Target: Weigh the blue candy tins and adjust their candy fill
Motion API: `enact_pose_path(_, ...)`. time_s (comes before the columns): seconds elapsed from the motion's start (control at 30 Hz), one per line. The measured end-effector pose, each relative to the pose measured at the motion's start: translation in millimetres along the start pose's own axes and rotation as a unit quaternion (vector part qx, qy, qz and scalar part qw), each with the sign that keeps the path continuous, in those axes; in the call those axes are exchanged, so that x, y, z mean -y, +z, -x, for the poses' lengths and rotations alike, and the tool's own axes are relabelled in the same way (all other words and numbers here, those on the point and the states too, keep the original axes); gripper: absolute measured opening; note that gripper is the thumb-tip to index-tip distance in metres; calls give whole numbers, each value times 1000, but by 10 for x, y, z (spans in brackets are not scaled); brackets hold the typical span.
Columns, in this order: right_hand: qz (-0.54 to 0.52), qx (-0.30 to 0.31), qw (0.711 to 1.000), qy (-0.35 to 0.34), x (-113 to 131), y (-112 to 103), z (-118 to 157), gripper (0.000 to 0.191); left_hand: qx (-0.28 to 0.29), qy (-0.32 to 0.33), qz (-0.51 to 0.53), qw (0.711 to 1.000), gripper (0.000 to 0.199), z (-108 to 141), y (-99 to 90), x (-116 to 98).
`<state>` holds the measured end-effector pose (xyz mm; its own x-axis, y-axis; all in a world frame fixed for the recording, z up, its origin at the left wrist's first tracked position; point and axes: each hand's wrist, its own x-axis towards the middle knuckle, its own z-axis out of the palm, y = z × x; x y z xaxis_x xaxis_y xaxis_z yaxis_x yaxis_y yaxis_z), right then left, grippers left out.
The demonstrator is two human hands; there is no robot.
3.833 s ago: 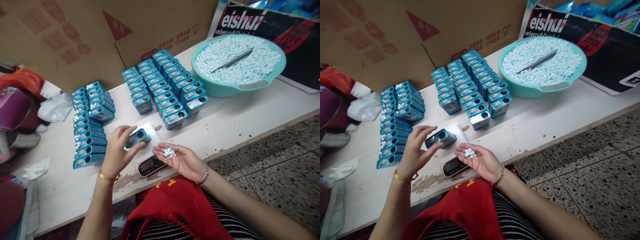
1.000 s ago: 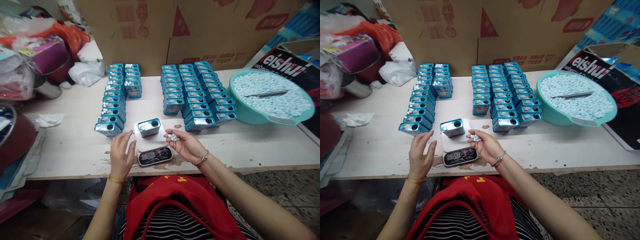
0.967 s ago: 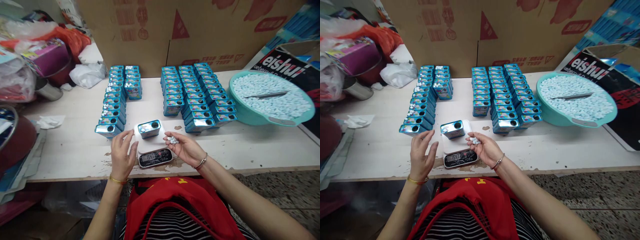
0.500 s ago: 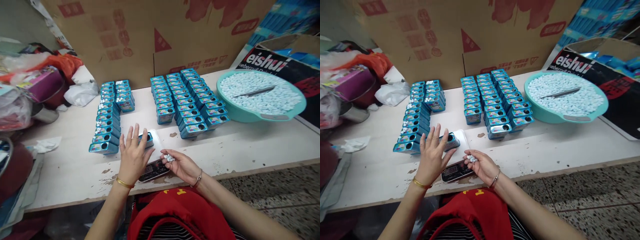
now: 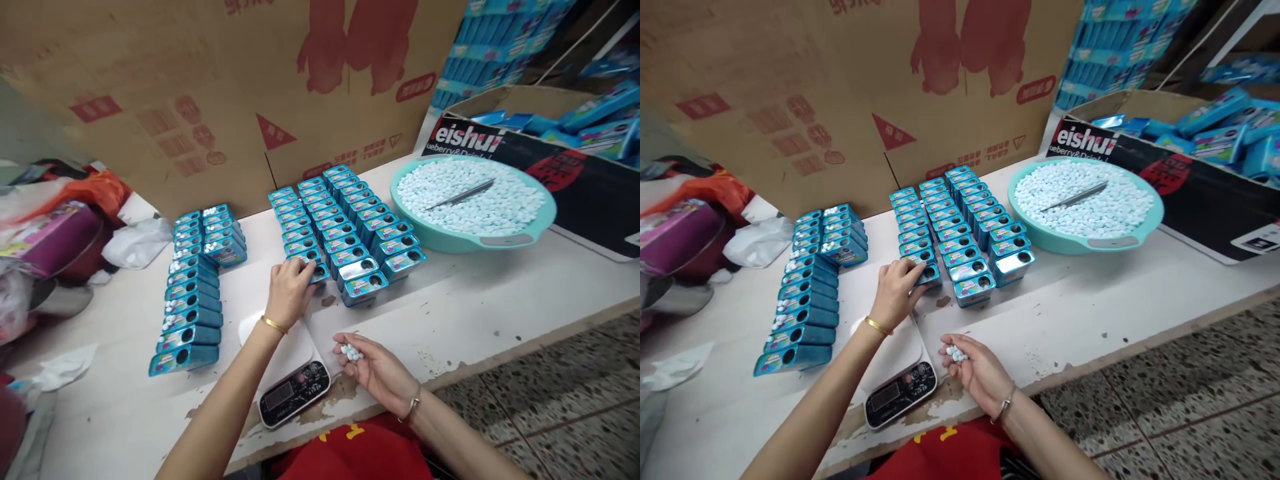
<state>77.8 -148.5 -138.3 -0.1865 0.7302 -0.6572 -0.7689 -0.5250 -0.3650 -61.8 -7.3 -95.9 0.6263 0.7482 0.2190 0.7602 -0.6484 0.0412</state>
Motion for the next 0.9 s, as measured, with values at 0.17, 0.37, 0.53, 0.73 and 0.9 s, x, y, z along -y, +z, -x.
enact_pose_path(0.17,-18,8,1000,15,-10,-92,-50,15,-75,-40,4,996,40,-10,9,403)
enact_pose_path(0.37,-22,20,999,35,-69,-43,-117,17,-42,-274,-143,950,27,-140,-149,1462)
enact_pose_path(0.53,-19,27,999,37,-57,11,-88,12,16,-218,-155,964,12,-117,-180,1602)
enact_pose_path(0.73,6,17,1000,20,16,-106,-8,11,82,-77,-156,981,16,289,-784,770)
enact_pose_path(0.9,17,22,999,30,-24,-167,85,13,172,-29,-108,979,16,643,-967,101)
